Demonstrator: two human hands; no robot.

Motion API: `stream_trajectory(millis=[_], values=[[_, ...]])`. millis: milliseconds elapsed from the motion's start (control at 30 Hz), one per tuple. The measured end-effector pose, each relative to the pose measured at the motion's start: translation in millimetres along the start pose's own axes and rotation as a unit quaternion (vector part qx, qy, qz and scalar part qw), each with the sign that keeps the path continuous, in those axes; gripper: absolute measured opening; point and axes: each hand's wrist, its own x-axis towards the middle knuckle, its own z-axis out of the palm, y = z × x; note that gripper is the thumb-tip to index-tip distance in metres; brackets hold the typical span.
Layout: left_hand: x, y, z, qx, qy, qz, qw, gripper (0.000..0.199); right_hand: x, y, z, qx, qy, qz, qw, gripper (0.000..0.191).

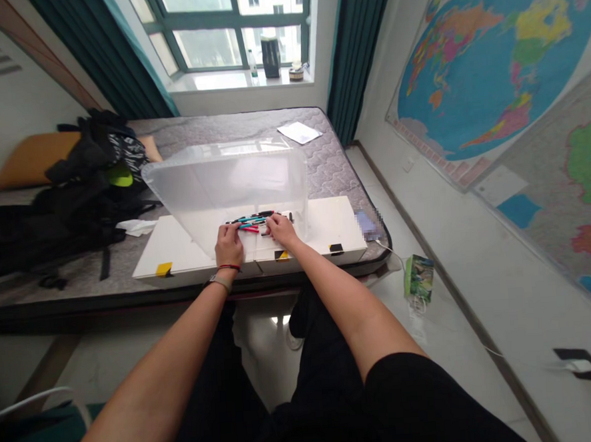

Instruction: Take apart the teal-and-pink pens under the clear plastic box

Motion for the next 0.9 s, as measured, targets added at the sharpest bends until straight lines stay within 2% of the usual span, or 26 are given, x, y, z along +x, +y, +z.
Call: stream_trajectory(millis=[267,600,900], values=[[-0.3,0.5,-1.3,0.006,0.001,0.004,1.000,0.036,-0.4,-0.3,-0.7,0.024,-0.007,0.005,1.000,0.009],[0.1,0.3,-0.3,0.008,0.002,0.007,1.000,0.037,-1.9,-3.9,-0.7,-0.038,0.023,0.016,0.999,0.015],[0.1,-0.4,-0.6,0.010,0.002,0.006,1.000,0.036,-2.9,-3.9,-0.4,0.004,0.008,0.001,1.000,0.020]])
